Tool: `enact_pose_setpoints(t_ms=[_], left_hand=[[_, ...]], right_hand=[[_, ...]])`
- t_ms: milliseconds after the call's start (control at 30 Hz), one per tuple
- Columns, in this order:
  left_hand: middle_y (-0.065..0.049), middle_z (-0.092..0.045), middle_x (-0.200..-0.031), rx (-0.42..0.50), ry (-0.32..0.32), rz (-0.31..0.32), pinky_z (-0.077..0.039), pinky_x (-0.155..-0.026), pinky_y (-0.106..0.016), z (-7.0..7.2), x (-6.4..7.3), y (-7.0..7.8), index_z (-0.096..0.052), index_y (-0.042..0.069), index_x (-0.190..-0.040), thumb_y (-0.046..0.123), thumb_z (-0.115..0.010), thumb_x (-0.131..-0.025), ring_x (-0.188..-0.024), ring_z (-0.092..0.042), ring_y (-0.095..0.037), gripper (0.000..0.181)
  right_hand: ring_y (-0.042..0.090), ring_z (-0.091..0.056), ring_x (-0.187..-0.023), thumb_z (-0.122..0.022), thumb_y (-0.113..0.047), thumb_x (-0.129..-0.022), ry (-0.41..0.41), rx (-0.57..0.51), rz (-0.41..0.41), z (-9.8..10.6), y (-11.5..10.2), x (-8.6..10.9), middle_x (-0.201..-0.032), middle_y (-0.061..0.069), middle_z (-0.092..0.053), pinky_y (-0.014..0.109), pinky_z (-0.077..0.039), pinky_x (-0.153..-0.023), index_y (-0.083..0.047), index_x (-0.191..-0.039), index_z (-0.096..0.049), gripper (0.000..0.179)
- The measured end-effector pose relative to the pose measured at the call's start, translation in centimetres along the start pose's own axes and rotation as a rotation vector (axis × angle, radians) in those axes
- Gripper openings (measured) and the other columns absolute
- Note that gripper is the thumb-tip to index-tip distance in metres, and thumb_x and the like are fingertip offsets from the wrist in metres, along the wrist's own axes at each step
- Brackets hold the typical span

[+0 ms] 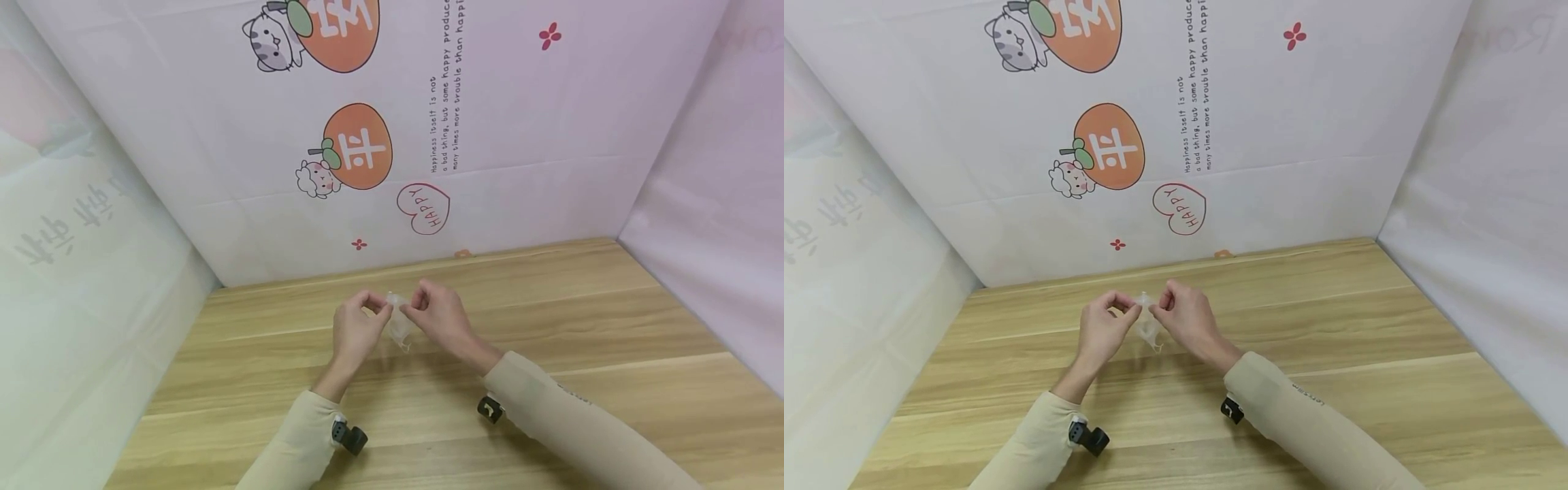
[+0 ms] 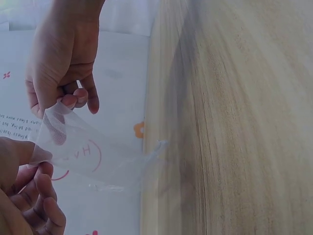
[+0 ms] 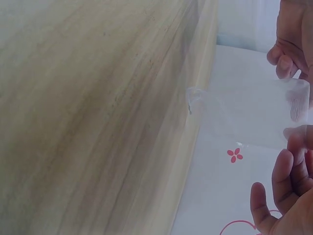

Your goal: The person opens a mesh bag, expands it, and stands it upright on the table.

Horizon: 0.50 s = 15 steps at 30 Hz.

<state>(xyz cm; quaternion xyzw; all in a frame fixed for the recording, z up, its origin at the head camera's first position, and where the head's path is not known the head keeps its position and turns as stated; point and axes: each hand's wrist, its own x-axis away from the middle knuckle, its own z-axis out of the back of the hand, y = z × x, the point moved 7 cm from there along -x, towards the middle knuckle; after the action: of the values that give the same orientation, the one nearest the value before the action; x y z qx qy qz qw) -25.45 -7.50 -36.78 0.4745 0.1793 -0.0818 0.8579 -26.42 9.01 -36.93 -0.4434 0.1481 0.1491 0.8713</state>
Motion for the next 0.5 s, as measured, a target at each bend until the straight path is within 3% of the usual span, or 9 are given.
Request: enact_pose_setpoints(t_ms=[300, 500], left_hand=[[0.005, -0.067, -0.073, 0.008, 0.021, 0.018, -0.036, -0.041, -0.021, 0.4, -0.2, -0.4, -0.071, 0.013, -0.083, 0.011, -0.078, -0.085, -0.048, -0.047, -0.009, 0.008], [0.003, -0.067, -0.074, 0.072, 0.064, 0.021, -0.040, -0.044, -0.022, 0.6, -0.4, -0.9, -0.071, 0.011, -0.082, 0.011, -0.078, -0.085, -0.052, -0.051, -0.012, 0.008]], right_hand=[[0.013, -0.049, -0.053, -0.082, -0.025, -0.085, -0.026, -0.030, 0.004, 0.9, -0.3, 0.1, -0.063, -0.002, -0.055, 0.026, -0.040, -0.046, -0.013, -0.084, -0.057, 0.028], [0.014, -0.049, -0.054, -0.078, -0.022, -0.090, -0.003, -0.098, 0.029, 1.8, -0.4, 0.2, -0.061, -0.002, -0.055, 0.025, -0.040, -0.047, -0.012, -0.083, -0.058, 0.023]])
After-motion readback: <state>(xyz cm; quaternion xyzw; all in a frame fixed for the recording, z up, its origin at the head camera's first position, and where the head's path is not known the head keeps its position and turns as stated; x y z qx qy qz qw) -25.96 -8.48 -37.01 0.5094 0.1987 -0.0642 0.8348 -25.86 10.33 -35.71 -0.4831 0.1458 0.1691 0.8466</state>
